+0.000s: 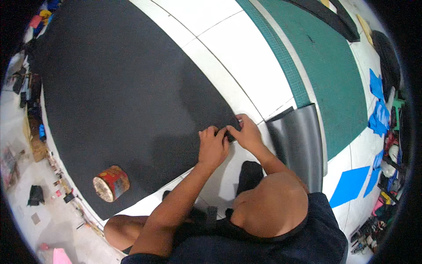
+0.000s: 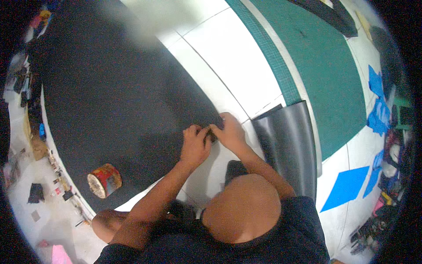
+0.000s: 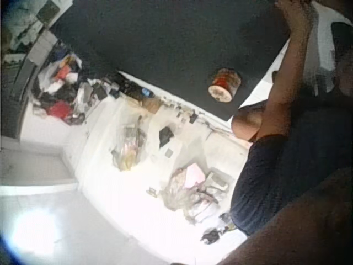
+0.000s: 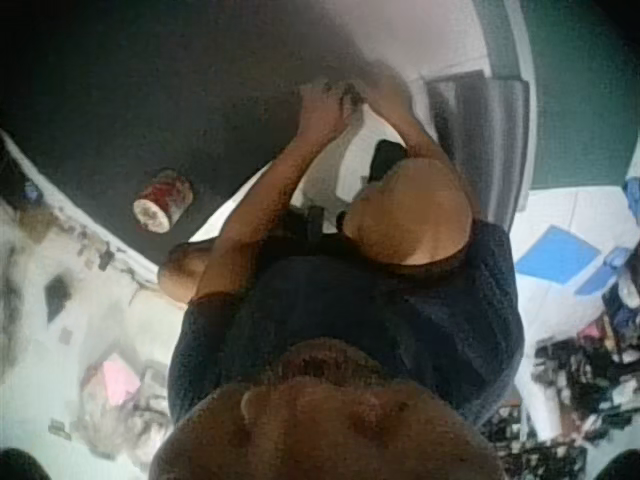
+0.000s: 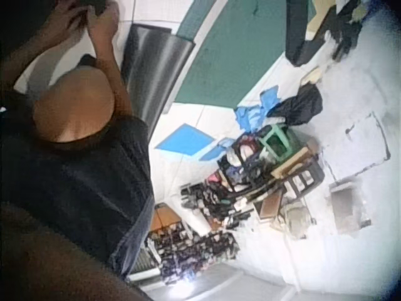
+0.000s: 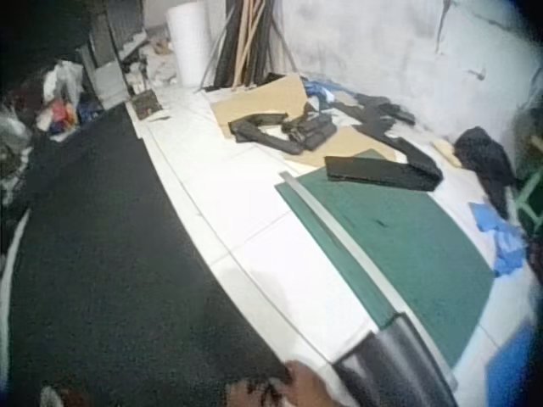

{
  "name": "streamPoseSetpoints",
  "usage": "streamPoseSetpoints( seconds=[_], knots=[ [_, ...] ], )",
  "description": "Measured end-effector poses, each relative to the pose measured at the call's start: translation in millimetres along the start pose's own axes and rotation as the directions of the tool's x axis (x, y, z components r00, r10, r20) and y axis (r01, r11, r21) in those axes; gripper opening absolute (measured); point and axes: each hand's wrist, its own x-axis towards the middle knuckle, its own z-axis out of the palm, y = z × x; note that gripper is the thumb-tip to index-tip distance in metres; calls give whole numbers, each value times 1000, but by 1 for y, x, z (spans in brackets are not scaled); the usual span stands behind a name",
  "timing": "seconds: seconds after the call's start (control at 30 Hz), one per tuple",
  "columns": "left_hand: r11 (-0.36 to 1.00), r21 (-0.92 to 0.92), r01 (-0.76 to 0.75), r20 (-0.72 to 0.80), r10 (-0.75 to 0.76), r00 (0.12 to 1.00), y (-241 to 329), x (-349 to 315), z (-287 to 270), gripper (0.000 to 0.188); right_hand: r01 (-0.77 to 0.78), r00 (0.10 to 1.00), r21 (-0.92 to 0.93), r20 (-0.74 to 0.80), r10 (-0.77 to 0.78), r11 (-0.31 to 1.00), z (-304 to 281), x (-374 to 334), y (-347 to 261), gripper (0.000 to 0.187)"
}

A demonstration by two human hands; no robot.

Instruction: The person cuts a large piece of black fabric using shears, then folds the cut section and smooths it on the floor.

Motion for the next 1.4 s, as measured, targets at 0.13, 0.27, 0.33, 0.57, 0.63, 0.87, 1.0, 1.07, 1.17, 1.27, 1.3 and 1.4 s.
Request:
streamPoseSetpoints(
  seconds=[0.13, 0.27, 0.33, 0.57, 0.63, 0.87, 1.0, 1.07, 1.17, 1.27, 1.3, 1.4],
  knots=[
    [949, -170, 264, 89, -252, 964, 6, 19, -12, 38, 157, 983, -207, -62, -173, 966, 6, 2, 1, 52],
    [884, -348, 311, 30, -321, 947, -17, 23, -11, 44, -34, 995, 144, 103, 19, 989, 16, -5, -10, 50],
    [855, -376, 358, 98, -348, 933, -8, 30, -23, 46, -17, 1000, 231, -11, 20, 973, 24, -13, -8, 49],
    [671, -507, 542, 309, -445, 840, -6, 43, -52, 49, 254, 966, 304, -26, -258, 918, 31, -23, -9, 49],
    [717, -506, 480, 264, -401, 877, -34, 37, -52, 34, 329, 933, 402, 0, -360, 854, 32, -35, -28, 46],
    [368, -746, 555, 472, -295, 831, -30, 34, -67, 14, -9, 992, 551, 111, -63, 834, 32, -18, -1, 45],
    [496, -609, 619, 495, -372, 785, -29, 36, -76, 14, -12, 986, 463, 151, -65, 886, 41, -14, -7, 40],
    [470, -645, 602, 489, -352, 798, -32, 36, -76, 13, 116, 991, 498, 1, -134, 860, 50, -9, 3, 34],
    [461, -700, 545, 435, -329, 838, -41, 32, -64, 13, 30, 996, 427, 61, -62, 904, 39, -10, -3, 30],
    [435, -696, 571, 445, -363, 819, -39, 31, -64, 14, 102, 993, 448, 3, -116, 888, 49, -7, 6, 33],
    [434, -698, 570, 444, -362, 820, -40, 30, -62, 14, 104, 993, 447, 3, -118, 888, 48, -8, 7, 33],
    [445, -722, 529, 414, -335, 847, -39, 29, -57, 14, 28, 995, 417, 75, -66, 908, 50, -7, 17, 33]
  ],
)
